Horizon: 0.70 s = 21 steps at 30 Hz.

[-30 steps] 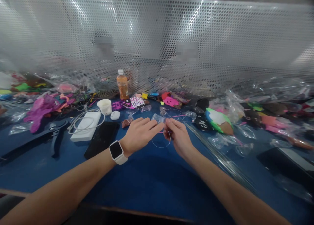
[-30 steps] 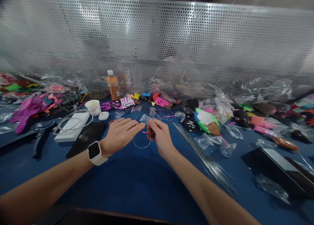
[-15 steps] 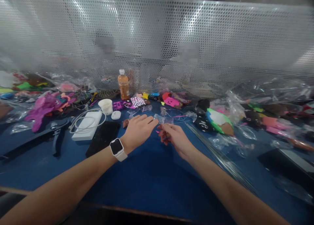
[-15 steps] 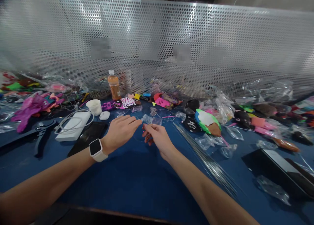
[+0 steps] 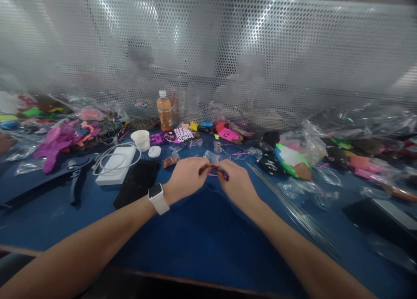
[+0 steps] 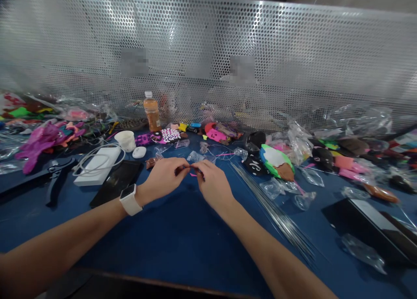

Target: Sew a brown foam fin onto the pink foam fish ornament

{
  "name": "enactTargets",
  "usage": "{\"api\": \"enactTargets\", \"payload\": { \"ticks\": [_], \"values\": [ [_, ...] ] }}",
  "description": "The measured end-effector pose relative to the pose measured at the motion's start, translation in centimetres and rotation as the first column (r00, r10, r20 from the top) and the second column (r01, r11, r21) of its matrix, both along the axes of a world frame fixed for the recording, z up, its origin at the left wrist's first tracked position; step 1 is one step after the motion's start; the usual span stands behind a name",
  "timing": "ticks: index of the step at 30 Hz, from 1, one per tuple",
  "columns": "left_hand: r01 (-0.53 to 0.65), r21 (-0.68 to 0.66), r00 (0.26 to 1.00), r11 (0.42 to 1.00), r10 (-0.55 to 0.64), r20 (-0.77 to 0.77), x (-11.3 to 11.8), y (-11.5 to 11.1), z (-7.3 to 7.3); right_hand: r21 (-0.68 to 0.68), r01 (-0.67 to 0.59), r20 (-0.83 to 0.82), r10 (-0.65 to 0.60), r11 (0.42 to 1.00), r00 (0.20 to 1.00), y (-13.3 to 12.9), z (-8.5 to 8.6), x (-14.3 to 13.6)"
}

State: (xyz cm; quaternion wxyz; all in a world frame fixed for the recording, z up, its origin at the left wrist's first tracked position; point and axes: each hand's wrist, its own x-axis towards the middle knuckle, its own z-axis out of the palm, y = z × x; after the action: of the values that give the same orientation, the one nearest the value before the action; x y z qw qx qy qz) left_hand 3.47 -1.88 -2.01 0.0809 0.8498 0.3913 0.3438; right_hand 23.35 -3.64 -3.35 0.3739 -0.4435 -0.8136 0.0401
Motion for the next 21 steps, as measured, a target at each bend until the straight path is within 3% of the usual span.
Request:
{"api": "enactTargets", "payload": {
  "ticks": [3,9,13,17,21],
  "values": [
    [0.059,-0.157,0.992,0.986,-0.040,0.122,0.1,0.1,0.1,0.022,0.001,0.045,-0.002,1.000,0.999,0.1,-0.2,0.0],
    [0.138,-0.303,0.974,0.943,-0.072,0.217,0.2,0.7,-0.4,0.016,0.008,0.127,-0.010,1.000,0.992,-0.3,0.5,0.0],
    [0.191,-0.322,0.957,0.927,-0.103,0.271,0.3,0.5,-0.3,0.156,-0.069,0.216,0.034,0.985,0.976,0.3,0.8,0.8],
    [0.137,-0.219,0.958,0.966,-0.073,0.277,0.7,-0.5,0.3,0.353,-0.234,0.320,0.118,0.906,0.940,1.4,0.6,1.9],
    [0.186,-0.161,0.930,0.969,-0.120,0.348,0.9,-1.7,0.8,0.516,-0.311,0.236,0.216,0.798,0.947,1.6,0.5,2.3]
  ]
}}
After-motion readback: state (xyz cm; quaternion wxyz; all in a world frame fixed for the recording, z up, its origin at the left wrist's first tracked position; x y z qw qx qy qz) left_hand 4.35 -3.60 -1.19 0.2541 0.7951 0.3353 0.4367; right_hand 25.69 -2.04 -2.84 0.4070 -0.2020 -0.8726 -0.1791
